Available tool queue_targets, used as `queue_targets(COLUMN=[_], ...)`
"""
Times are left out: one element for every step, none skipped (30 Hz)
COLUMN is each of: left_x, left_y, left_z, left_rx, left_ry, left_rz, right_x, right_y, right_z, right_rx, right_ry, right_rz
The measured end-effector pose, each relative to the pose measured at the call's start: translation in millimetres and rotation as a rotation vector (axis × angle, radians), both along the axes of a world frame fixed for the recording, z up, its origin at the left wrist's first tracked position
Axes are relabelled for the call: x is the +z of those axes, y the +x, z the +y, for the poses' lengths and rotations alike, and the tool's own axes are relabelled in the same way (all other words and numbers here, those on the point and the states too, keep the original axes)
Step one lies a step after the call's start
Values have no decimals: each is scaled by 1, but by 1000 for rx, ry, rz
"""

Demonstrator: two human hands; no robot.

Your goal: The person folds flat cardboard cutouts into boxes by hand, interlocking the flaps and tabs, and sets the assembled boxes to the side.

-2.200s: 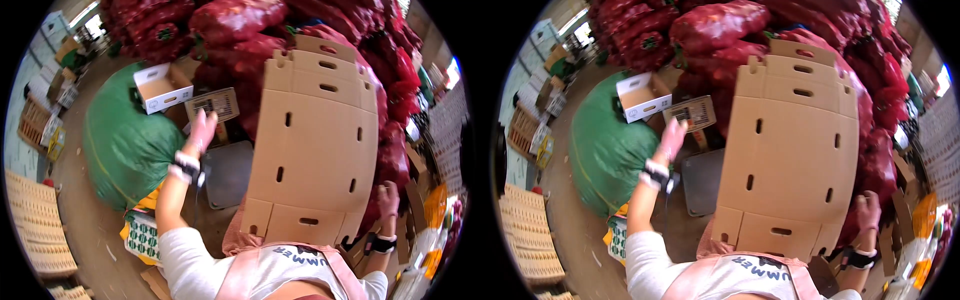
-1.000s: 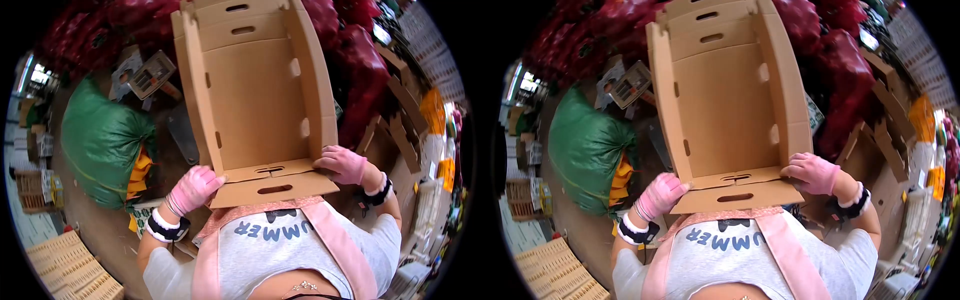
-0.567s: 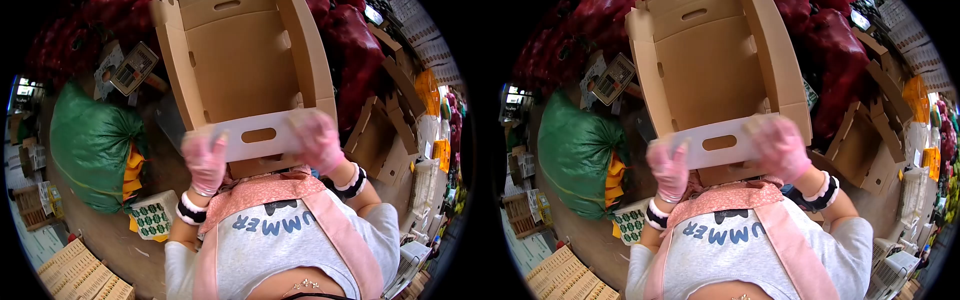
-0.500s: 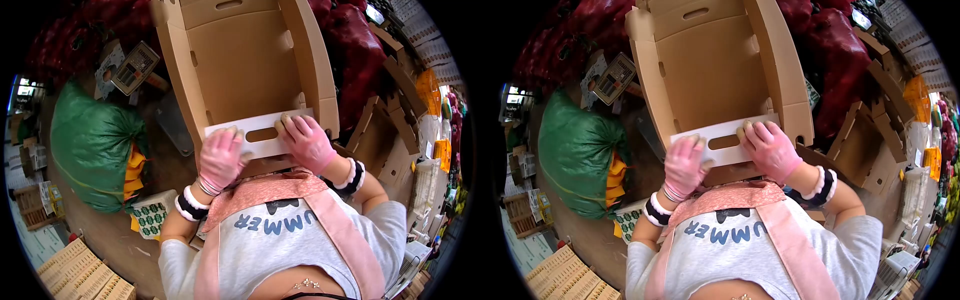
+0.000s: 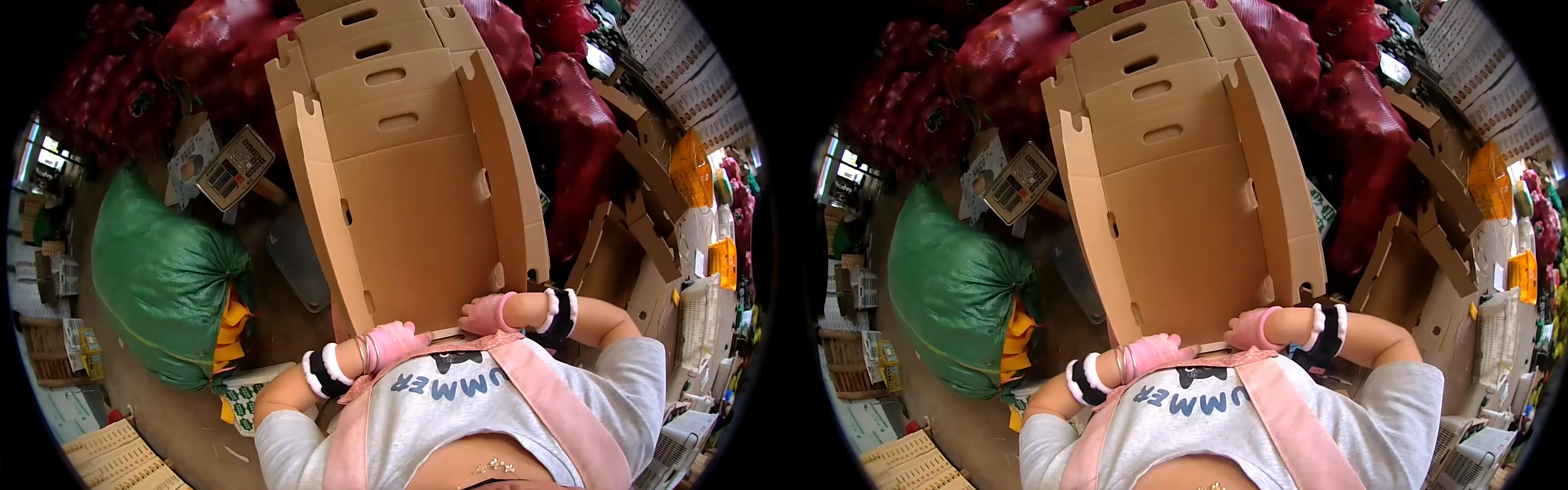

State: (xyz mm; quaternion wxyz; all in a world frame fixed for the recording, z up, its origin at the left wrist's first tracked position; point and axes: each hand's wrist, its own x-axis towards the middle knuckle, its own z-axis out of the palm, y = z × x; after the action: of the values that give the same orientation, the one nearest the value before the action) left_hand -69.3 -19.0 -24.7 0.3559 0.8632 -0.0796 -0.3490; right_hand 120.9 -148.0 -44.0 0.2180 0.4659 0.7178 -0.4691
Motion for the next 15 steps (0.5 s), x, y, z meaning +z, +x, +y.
queue_targets(left_x=[10, 24, 43, 72, 66, 61, 56, 60, 36, 34, 3, -25, -33, -27, -21], left_y=[1, 4, 8, 11, 15, 20, 24, 27, 35, 50, 59, 69, 77, 85, 92], left_z=[10, 27, 45, 70, 95, 120, 145, 171, 203, 214, 243, 275, 284, 270, 255], left_rx=[61, 153, 231, 336, 653, 1021, 1345, 1424, 1520, 1480, 1388, 1293, 1283, 1262, 1240], left_ry=[-222, -309, -375, -305, -285, -295, -332, -398, -608, -547, -470, -395, -443, -455, -467], left_rz=[-1, -198, -408, -806, -924, -1043, -1150, -961, -868, -842, -792, -752, -766, -799, -831], right_x=[20, 47, 66, 88, 121, 130, 123, 117, 106, 92, 72, 56, 53, 73, 65], right_y=[4, 15, 27, 43, 60, 74, 92, 120, 143, 159, 168, 178, 186, 175, 176], right_z=[2, 6, 15, 28, 40, 54, 70, 81, 99, 113, 121, 131, 139, 128, 122], right_rx=[36, 75, -14, -101, -287, -556, -1071, -1140, -1290, -1415, -1365, -1305, -1239, -1293, -1333], right_ry=[24, 56, 170, 282, 612, 873, 1083, 1393, 1223, 1035, 1078, 1132, 1188, 1040, 949], right_rz=[45, 82, 133, 185, 88, -189, -194, -67, 228, 525, 614, 696, 771, 913, 945])
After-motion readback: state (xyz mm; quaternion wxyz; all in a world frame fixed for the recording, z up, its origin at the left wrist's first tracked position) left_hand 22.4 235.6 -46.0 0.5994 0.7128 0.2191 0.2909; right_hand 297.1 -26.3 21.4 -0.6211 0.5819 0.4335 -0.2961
